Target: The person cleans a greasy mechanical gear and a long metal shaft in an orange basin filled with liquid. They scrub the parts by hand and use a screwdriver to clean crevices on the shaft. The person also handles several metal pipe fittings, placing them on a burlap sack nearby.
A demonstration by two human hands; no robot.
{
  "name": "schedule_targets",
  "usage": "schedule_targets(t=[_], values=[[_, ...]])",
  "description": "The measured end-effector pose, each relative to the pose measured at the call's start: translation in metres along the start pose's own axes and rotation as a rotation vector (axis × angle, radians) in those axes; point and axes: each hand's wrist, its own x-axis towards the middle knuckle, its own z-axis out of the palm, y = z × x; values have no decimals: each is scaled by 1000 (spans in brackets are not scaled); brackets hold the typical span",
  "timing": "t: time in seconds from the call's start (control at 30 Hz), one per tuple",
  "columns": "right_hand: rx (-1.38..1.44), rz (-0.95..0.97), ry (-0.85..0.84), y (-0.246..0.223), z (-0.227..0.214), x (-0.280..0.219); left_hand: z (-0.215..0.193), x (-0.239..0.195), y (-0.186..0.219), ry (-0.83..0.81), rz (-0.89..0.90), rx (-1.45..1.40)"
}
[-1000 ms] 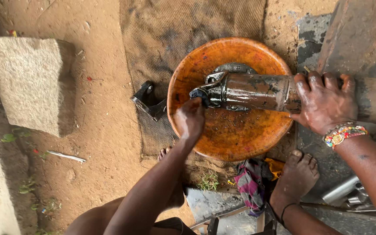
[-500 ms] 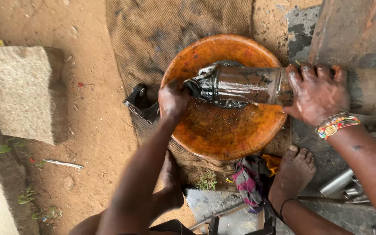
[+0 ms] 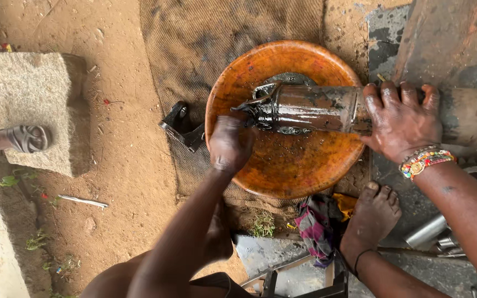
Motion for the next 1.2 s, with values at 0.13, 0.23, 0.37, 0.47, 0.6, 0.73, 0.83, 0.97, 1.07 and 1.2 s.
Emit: schedule_targets(t=[0.13,0.23,0.37,0.47,0.6,0.73,0.83,0.97,1.07,1.2], values=[[-7,13,3,-2,-7,-2,4,23,-49,-409,577,540],[-30,8,46,-5,-9,-5,3,38,-66,-486,693,595],[5,14,11,-2,-8,0,-10,54,-32,-998,11,442],[-20,12,-111,-3,-11,6,-10,46,-4,-872,-356,266],[-53,29,-246,-7,-19,1,22,30,13,-179,-1014,-607],[9,46,-363,2,-9,19,50,25,21,183,-1249,-1029],[-14,41,-326,5,-6,14,33,30,7,-116,-866,-580],[-37,12,-283,3,-10,17,-18,72,-14,-1052,-273,303],[-72,17,-414,7,-18,25,-21,87,13,-920,-407,42],[-67,-37,-368,19,-19,44,-23,47,23,-1120,-62,469]])
